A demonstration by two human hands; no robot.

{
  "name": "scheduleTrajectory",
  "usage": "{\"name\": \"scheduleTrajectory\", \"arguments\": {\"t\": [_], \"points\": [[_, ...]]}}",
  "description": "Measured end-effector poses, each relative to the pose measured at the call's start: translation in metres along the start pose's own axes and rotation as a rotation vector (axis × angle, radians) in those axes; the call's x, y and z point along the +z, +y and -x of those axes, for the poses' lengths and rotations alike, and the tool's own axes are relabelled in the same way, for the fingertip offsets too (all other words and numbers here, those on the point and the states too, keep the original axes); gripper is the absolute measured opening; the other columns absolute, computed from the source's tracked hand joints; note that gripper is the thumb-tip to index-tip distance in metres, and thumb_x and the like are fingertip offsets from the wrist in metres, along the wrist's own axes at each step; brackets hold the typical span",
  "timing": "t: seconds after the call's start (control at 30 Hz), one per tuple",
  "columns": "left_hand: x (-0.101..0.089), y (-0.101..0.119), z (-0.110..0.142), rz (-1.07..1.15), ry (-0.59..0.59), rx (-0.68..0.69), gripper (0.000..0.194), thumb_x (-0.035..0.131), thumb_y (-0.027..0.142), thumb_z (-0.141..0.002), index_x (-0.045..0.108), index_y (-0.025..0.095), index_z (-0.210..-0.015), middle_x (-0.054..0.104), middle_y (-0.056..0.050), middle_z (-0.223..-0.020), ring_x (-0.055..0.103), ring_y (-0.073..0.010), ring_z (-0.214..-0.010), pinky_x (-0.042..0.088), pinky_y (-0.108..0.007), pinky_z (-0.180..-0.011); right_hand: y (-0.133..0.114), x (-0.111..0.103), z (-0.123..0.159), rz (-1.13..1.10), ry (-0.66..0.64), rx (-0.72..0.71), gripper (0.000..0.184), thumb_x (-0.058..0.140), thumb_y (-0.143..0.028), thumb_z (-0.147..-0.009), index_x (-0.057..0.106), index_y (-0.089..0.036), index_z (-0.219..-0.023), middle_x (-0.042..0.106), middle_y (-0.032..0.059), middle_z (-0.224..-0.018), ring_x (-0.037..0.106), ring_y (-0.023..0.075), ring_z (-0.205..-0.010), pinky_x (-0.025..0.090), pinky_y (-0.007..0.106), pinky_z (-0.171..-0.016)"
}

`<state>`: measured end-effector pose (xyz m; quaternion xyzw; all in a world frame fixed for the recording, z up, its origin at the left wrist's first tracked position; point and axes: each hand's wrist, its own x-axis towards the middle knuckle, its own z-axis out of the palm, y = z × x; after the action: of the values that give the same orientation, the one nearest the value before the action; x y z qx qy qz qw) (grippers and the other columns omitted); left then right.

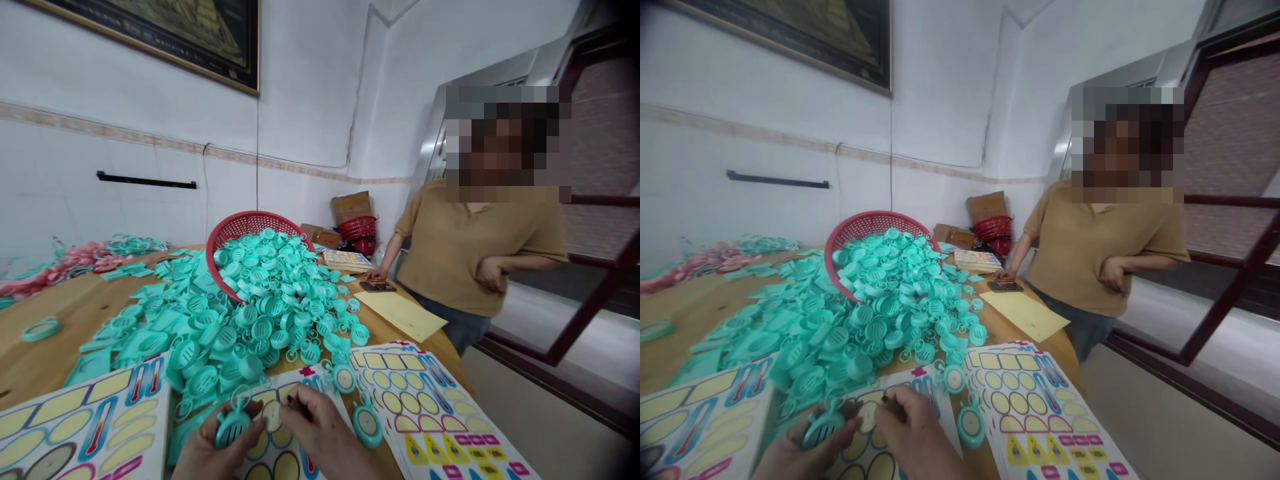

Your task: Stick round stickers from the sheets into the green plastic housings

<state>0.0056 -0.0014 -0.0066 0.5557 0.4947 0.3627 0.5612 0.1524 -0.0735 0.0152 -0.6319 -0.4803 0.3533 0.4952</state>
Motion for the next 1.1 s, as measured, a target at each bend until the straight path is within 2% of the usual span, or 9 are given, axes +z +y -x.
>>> {"name": "scheduleTrajectory", "arguments": {"t": [0.07,0.17,0.27,0.4,0.5,0.67,0.77,0.97,1.1], "points": [[-0.001,0.000,0.002,0.063,-0.079,-0.024,0.052,0.081,0.052,-0.045,0.068,0.017,-0.082,0.071,-0.002,-0.069,0.062,-0.0195,-0.066,0.047,-0.025,-0.057,0.003,0.000,-0.002,-0.019,0.014,-0.009,0.018,0.051,-0.029,-0.077,0.043,-0.020,-0.063,0.033,-0.0063,-0.059,0.032,0.0110,-0.059,0.026,0.024,-0.055],[-0.003,0.005,0.010,0.202,-0.167,-0.130,0.051,0.076,0.050,-0.059,0.064,0.017,-0.096,0.072,-0.005,-0.086,0.065,-0.0206,-0.079,0.049,-0.028,-0.069,0.006,-0.001,-0.002,-0.042,0.001,-0.017,0.021,0.051,-0.033,-0.080,0.044,-0.020,-0.065,0.032,-0.0061,-0.060,0.032,0.0113,-0.059,0.026,0.024,-0.054],[-0.002,0.010,0.017,0.403,-0.148,-0.235,0.048,0.068,0.050,-0.070,0.062,0.018,-0.105,0.070,-0.007,-0.101,0.064,-0.0203,-0.091,0.048,-0.029,-0.079,0.005,-0.003,0.000,-0.098,0.031,0.010,0.022,0.054,-0.038,-0.081,0.048,-0.021,-0.069,0.037,-0.0048,-0.064,0.037,0.0125,-0.062,0.031,0.023,-0.057],[0.003,0.008,0.013,0.690,-0.270,-0.253,0.047,0.057,0.053,-0.079,0.062,0.013,-0.102,0.070,-0.010,-0.090,0.064,-0.0204,-0.084,0.047,-0.029,-0.076,0.002,-0.005,0.003,-0.213,0.111,0.099,0.025,0.065,-0.044,-0.075,0.056,-0.021,-0.074,0.049,-0.0019,-0.072,0.047,0.0151,-0.072,0.039,0.023,-0.065],[0.006,0.003,0.009,0.805,-0.316,-0.266,0.041,0.056,0.045,-0.083,0.060,0.011,-0.105,0.068,-0.011,-0.093,0.063,-0.0198,-0.086,0.046,-0.030,-0.080,0.002,-0.005,0.003,-0.256,0.141,0.134,0.028,0.069,-0.047,-0.071,0.059,-0.021,-0.074,0.048,-0.0031,-0.069,0.045,0.0140,-0.067,0.038,0.022,-0.061],[0.006,0.001,0.012,0.823,-0.411,-0.200,0.030,0.051,0.035,-0.088,0.061,0.010,-0.102,0.065,-0.013,-0.100,0.060,-0.0216,-0.094,0.045,-0.031,-0.079,0.003,-0.003,0.005,-0.299,0.146,0.170,0.030,0.071,-0.049,-0.068,0.062,-0.022,-0.076,0.050,-0.0032,-0.070,0.044,0.0140,-0.069,0.038,0.021,-0.064],[0.006,0.003,0.014,0.810,-0.419,-0.200,0.029,0.052,0.035,-0.088,0.061,0.011,-0.101,0.065,-0.014,-0.101,0.060,-0.0220,-0.093,0.046,-0.031,-0.077,0.001,-0.002,0.007,-0.252,0.116,0.150,0.028,0.069,-0.049,-0.070,0.062,-0.022,-0.076,0.049,-0.0032,-0.070,0.043,0.0136,-0.068,0.037,0.021,-0.063],[0.010,0.004,0.016,0.806,-0.428,-0.199,0.035,0.054,0.037,-0.087,0.059,0.009,-0.108,0.065,-0.014,-0.100,0.060,-0.0191,-0.088,0.048,-0.031,-0.076,0.003,-0.001,0.006,-0.216,-0.053,0.053,0.025,0.063,-0.045,-0.077,0.059,-0.021,-0.072,0.049,-0.0031,-0.068,0.045,0.0134,-0.067,0.039,0.021,-0.062],[0.014,0.001,0.018,0.841,-0.417,-0.207,0.032,0.057,0.037,-0.085,0.060,0.011,-0.102,0.064,-0.010,-0.095,0.060,-0.0168,-0.084,0.048,-0.030,-0.075,0.005,0.002,0.005,-0.175,-0.057,0.000,0.025,0.062,-0.044,-0.078,0.057,-0.021,-0.068,0.047,-0.0032,-0.067,0.046,0.0131,-0.062,0.041,0.022,-0.057]]}}
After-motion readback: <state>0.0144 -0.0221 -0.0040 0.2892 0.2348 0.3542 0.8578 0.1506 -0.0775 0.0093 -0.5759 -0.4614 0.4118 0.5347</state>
